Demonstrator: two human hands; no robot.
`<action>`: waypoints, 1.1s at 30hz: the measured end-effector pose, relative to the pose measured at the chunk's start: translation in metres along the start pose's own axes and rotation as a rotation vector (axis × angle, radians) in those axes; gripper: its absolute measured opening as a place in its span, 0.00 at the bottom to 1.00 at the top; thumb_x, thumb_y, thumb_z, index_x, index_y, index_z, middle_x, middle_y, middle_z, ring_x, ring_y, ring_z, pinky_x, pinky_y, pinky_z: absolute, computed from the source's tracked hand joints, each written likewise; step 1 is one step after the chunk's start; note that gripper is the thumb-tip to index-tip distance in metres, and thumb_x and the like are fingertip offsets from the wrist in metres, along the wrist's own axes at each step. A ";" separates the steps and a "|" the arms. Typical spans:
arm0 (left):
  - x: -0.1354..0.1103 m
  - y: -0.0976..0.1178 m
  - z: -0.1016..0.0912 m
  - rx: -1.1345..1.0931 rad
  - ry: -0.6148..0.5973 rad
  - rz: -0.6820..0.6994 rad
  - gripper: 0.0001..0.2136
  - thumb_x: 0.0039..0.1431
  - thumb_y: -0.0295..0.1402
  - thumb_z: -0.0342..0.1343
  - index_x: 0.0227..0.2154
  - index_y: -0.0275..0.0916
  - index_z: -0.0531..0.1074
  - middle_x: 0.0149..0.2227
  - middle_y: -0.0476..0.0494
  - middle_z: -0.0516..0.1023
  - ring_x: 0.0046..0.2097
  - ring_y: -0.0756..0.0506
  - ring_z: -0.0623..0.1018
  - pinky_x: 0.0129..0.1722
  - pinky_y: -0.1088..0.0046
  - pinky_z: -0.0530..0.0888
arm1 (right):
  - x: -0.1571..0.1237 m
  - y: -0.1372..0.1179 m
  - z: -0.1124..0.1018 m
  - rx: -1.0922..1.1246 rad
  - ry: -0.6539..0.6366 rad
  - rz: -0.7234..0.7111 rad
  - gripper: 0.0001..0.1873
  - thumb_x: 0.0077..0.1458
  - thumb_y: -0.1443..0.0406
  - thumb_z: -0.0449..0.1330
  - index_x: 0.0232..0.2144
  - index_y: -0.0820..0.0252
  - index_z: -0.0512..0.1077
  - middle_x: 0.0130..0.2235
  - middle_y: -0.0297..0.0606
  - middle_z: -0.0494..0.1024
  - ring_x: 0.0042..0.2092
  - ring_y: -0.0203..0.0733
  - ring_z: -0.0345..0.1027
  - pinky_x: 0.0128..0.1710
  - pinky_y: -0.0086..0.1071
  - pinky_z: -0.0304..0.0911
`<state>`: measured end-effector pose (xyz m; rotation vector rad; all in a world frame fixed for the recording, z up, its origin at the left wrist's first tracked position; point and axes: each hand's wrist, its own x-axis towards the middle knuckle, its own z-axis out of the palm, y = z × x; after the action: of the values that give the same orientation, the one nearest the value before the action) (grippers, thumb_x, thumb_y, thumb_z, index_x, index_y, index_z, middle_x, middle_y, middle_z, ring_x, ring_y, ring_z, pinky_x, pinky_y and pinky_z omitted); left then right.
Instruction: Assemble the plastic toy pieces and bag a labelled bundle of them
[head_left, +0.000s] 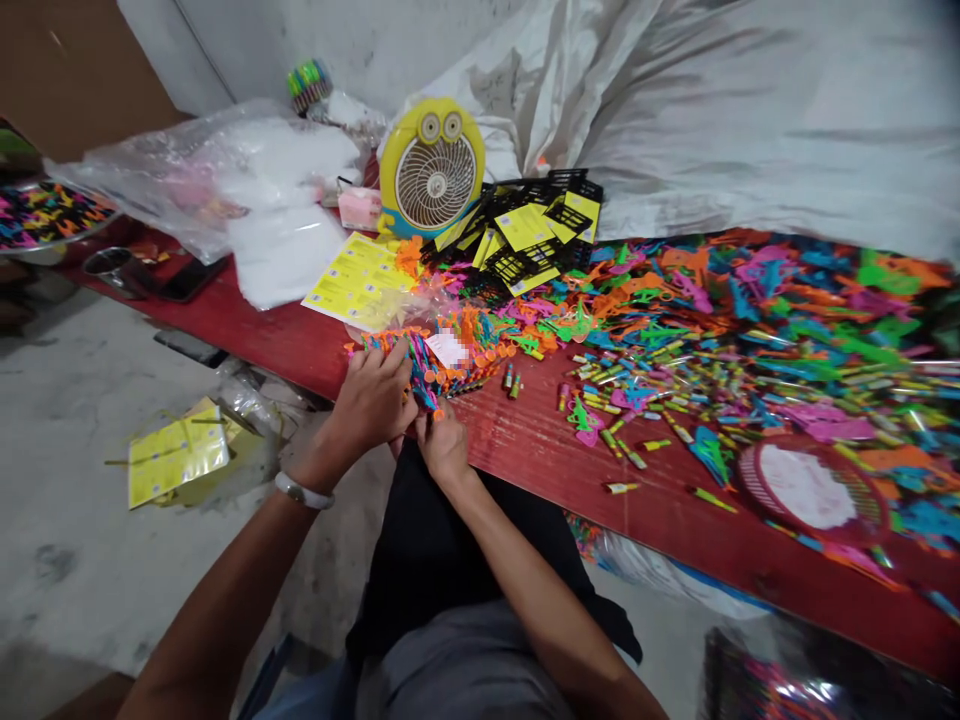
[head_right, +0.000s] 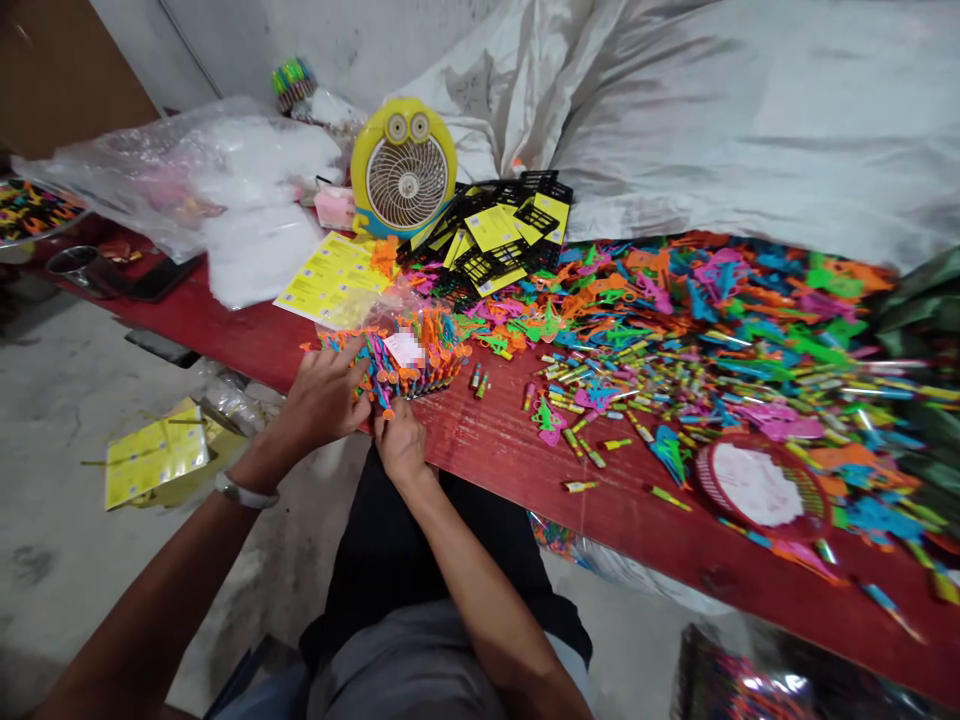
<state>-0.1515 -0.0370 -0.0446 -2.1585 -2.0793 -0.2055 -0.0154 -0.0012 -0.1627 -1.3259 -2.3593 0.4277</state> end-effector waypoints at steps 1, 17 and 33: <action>0.001 -0.001 -0.002 0.021 -0.012 0.025 0.16 0.60 0.32 0.52 0.47 0.33 0.75 0.64 0.29 0.69 0.50 0.31 0.74 0.49 0.50 0.68 | 0.000 0.001 0.001 0.007 0.003 -0.003 0.14 0.66 0.66 0.49 0.45 0.66 0.73 0.40 0.47 0.78 0.37 0.43 0.73 0.34 0.31 0.61; 0.028 -0.009 -0.007 0.027 -0.113 0.119 0.11 0.53 0.32 0.58 0.35 0.34 0.82 0.49 0.29 0.77 0.46 0.30 0.76 0.48 0.46 0.64 | -0.003 0.003 0.006 0.018 -0.003 -0.006 0.11 0.65 0.66 0.51 0.43 0.63 0.72 0.39 0.45 0.77 0.38 0.44 0.72 0.33 0.30 0.61; 0.025 -0.011 -0.004 0.003 -0.146 0.106 0.12 0.56 0.31 0.55 0.39 0.36 0.82 0.49 0.30 0.77 0.46 0.31 0.73 0.47 0.45 0.64 | 0.006 -0.013 -0.021 -0.105 -0.181 0.054 0.11 0.67 0.67 0.52 0.45 0.64 0.73 0.41 0.48 0.79 0.34 0.44 0.75 0.31 0.31 0.60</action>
<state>-0.1612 -0.0125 -0.0357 -2.3389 -2.0285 -0.0347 -0.0178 -0.0009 -0.1369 -1.4561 -2.5293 0.4633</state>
